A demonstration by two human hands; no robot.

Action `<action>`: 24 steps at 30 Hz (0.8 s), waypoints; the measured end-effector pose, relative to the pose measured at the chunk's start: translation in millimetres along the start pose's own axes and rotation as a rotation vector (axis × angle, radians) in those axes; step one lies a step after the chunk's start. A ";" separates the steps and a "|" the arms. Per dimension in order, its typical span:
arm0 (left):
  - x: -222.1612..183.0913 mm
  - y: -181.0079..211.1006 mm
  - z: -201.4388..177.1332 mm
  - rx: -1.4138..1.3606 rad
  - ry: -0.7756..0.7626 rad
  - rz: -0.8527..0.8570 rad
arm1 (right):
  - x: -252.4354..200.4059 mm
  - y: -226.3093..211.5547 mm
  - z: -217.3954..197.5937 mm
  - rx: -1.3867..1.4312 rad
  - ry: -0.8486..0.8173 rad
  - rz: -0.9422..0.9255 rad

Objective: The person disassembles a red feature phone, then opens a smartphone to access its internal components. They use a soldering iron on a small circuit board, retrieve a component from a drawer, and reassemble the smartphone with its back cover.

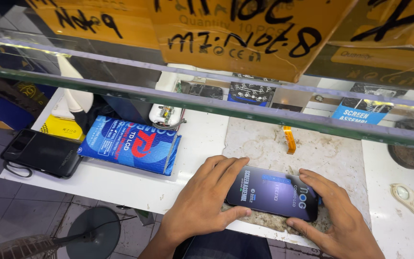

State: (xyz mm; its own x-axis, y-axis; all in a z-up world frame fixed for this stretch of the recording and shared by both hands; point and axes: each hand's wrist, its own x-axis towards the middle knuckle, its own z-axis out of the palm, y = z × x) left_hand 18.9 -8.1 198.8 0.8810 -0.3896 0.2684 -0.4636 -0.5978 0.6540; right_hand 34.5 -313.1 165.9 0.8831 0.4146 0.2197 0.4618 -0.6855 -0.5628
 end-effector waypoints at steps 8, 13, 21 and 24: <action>-4.5 0.4 -2.0 -0.012 -0.001 0.007 | 9.2 2.8 -3.6 -0.100 -0.104 -0.057; -8.7 1.3 -4.7 -0.031 0.051 0.062 | 30.0 -17.8 -25.5 -0.178 -0.301 -0.098; -12.9 -0.1 -9.7 -0.096 0.063 0.075 | 54.5 -57.3 -29.4 -0.378 -0.454 0.039; -11.8 -2.8 -10.6 -0.044 0.185 0.120 | 57.1 -64.5 -29.8 -0.448 -0.362 -0.019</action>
State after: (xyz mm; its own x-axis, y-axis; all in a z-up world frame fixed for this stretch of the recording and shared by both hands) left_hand 10.8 5.5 201.3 0.8242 -0.3182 0.4684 -0.5648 -0.5223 0.6389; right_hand 57.6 -263.1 238.6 0.8262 0.5536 -0.1049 0.5368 -0.8299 -0.1517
